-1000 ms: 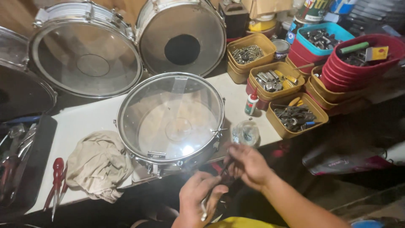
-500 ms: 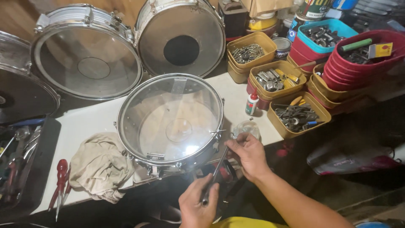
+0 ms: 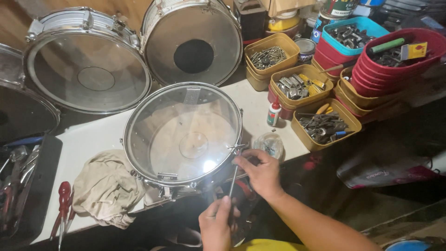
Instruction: Tuning a snare drum by tightening the tension rods around the rim using a drum key.
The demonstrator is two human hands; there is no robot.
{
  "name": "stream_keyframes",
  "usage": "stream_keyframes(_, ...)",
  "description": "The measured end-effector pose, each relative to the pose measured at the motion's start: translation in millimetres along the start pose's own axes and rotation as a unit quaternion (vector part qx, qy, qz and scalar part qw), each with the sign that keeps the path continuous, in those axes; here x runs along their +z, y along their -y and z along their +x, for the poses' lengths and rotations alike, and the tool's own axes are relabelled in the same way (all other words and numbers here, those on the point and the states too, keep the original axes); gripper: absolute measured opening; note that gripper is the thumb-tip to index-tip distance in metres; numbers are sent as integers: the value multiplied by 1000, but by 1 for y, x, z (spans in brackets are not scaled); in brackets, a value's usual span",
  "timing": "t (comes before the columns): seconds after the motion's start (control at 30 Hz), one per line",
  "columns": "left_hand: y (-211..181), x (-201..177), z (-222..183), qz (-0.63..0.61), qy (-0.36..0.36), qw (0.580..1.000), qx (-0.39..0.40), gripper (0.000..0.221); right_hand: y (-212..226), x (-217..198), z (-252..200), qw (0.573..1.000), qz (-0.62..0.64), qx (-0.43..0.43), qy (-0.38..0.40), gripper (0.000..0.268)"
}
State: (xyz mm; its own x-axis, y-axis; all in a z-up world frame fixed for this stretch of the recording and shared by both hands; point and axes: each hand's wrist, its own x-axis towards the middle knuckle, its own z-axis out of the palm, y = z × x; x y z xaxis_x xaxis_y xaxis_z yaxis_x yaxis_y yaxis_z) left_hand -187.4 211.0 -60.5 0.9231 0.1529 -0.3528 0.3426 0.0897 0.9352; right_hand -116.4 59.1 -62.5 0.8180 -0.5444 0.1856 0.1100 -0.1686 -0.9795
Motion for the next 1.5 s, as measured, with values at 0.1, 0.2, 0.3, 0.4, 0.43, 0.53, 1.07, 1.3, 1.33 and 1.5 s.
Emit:
stream_keyframes(0.1,-10,1,-5,-183,-6,970,-162,39,4,5,-6,997,-42,37,49,16)
stream_keyframes(0.2,-24,-10,-2,-204,-55,962,-172,48,1,7,-12,987,-41,-121,95,25)
stream_keyframes(0.3,-50,-29,12,-126,-98,982,-106,32,-3,12,-20,954,-63,-280,80,19)
stream_keyframes(0.4,-81,-42,33,-84,-118,987,-63,27,-18,24,-30,980,-163,96,69,37)
stream_keyframes(0.43,-85,-45,39,-108,-97,989,-41,27,-20,27,-31,979,-166,105,48,58)
stream_keyframes(0.53,-99,-52,53,-114,-45,992,7,26,1,42,-24,973,-135,181,56,100)
stream_keyframes(1.07,-147,40,264,274,-67,940,193,43,-24,75,-2,964,-125,181,151,107)
stream_keyframes(1.3,-119,225,222,507,48,779,367,28,-30,67,18,965,-146,147,160,124)
stream_keyframes(1.33,-114,237,185,516,134,748,396,28,-32,66,21,962,-148,163,164,124)
stream_keyframes(1.5,-63,194,62,421,111,576,692,9,-24,66,25,950,-141,216,174,128)
